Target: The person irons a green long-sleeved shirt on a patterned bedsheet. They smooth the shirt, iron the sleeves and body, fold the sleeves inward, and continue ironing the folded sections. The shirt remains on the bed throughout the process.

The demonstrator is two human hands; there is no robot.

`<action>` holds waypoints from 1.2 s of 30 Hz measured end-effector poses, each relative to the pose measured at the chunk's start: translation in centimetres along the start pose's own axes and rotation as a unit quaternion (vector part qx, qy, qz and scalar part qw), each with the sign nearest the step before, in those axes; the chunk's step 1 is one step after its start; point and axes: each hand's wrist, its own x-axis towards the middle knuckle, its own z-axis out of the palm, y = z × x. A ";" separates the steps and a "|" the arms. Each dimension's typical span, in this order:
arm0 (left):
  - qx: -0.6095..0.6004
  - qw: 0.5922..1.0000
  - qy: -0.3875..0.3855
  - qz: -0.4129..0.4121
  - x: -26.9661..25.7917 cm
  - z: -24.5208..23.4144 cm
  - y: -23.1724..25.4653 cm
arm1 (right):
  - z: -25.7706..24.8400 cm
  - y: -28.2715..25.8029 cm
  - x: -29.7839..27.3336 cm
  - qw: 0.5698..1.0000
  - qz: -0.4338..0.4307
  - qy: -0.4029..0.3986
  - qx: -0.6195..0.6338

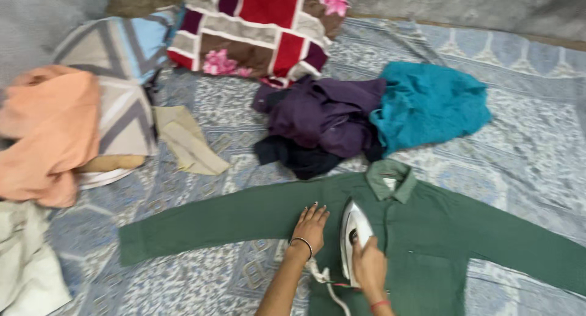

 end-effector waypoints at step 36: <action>-0.109 0.966 0.236 0.003 20.0 2.2 5.0 | -8.1 4.0 5.8 0.989 0.134 -0.006 0.061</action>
